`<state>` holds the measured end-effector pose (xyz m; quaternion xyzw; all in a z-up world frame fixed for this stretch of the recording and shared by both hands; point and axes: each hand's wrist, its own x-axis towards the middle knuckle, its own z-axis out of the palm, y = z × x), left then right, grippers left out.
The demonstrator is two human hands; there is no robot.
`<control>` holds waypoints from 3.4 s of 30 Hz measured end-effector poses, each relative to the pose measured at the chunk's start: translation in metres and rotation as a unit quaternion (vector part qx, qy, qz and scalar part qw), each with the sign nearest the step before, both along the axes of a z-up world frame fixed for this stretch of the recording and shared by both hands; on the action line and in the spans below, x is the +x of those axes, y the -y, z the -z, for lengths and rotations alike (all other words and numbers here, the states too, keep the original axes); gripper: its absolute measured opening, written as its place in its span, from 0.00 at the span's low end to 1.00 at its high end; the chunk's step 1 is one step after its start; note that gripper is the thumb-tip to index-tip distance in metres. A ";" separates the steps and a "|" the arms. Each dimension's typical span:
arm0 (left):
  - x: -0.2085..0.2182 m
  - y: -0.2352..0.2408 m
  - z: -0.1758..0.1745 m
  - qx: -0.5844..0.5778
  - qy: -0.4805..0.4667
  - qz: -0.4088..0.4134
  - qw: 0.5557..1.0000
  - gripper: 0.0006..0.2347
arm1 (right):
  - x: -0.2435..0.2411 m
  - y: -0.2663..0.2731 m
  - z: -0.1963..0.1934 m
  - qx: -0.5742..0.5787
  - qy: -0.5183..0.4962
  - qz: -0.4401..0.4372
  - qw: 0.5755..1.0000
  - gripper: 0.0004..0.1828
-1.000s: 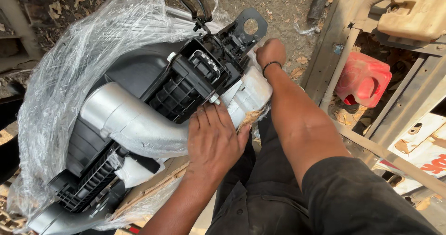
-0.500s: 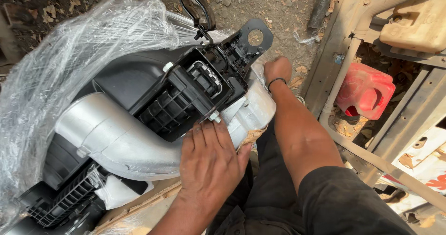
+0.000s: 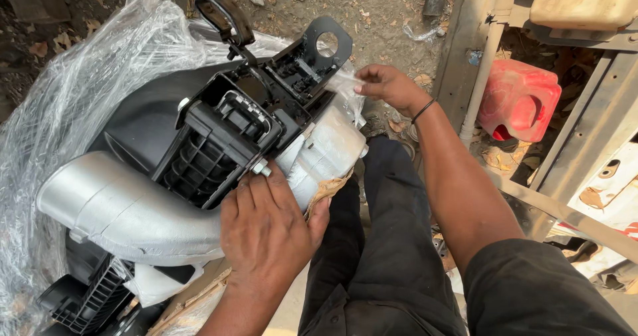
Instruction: The person unwraps a car part, likely a headlight assembly, from plastic wrap and cardboard packaging. They peel away layers of plastic and remove cardboard supports to reveal the component.
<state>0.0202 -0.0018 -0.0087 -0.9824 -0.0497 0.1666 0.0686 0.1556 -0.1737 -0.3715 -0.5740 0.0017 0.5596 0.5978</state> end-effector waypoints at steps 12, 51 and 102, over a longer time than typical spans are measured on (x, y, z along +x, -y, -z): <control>0.003 0.000 0.005 0.027 0.003 0.003 1.000 0.35 | 0.020 -0.028 -0.026 0.111 -0.061 0.006 0.992 0.31; 0.002 0.006 0.001 0.030 -0.009 -0.001 1.000 0.35 | -0.168 0.105 -0.078 0.176 -0.200 0.410 0.872 0.18; -0.273 -0.011 0.190 -0.287 0.073 -0.055 0.953 0.22 | -0.272 0.075 -0.234 -0.097 -0.243 0.322 0.910 0.15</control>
